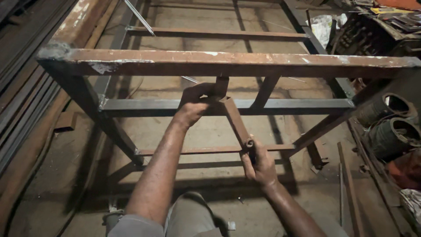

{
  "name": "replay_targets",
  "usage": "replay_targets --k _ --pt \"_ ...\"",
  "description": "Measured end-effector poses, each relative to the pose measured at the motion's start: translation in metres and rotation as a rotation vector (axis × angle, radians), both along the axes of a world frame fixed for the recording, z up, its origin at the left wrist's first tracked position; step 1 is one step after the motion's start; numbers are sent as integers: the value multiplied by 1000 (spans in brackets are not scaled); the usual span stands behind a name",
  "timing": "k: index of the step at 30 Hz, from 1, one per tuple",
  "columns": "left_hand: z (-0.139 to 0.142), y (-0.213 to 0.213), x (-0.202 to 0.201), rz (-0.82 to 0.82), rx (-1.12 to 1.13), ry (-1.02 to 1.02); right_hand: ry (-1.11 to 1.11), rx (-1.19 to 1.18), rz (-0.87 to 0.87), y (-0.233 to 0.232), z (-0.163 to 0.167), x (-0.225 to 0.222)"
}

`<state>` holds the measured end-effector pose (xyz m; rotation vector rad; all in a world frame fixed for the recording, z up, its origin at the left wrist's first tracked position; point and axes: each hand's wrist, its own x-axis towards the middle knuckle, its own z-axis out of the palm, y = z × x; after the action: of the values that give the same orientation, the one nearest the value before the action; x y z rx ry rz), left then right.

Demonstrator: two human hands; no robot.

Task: The person fits a small square metal tube block into the crossbar of a welded steel frame, taps it into position using a wooden stick, and holds it in place. They then use a welding torch to weld the block to the frame, with sparks visible as the weld is made.

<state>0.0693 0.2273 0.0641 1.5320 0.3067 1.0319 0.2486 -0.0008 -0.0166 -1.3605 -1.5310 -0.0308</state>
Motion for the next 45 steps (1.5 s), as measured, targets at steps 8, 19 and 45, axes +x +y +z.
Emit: replay_targets --k 8,19,45 --pt "0 6 -1 -70 27 -52 231 -143 80 -41 -11 -32" --pt "11 3 2 -21 -13 -9 230 -636 351 -28 45 14" --pt "22 -7 9 29 71 100 786 -1170 284 -67 2 4"
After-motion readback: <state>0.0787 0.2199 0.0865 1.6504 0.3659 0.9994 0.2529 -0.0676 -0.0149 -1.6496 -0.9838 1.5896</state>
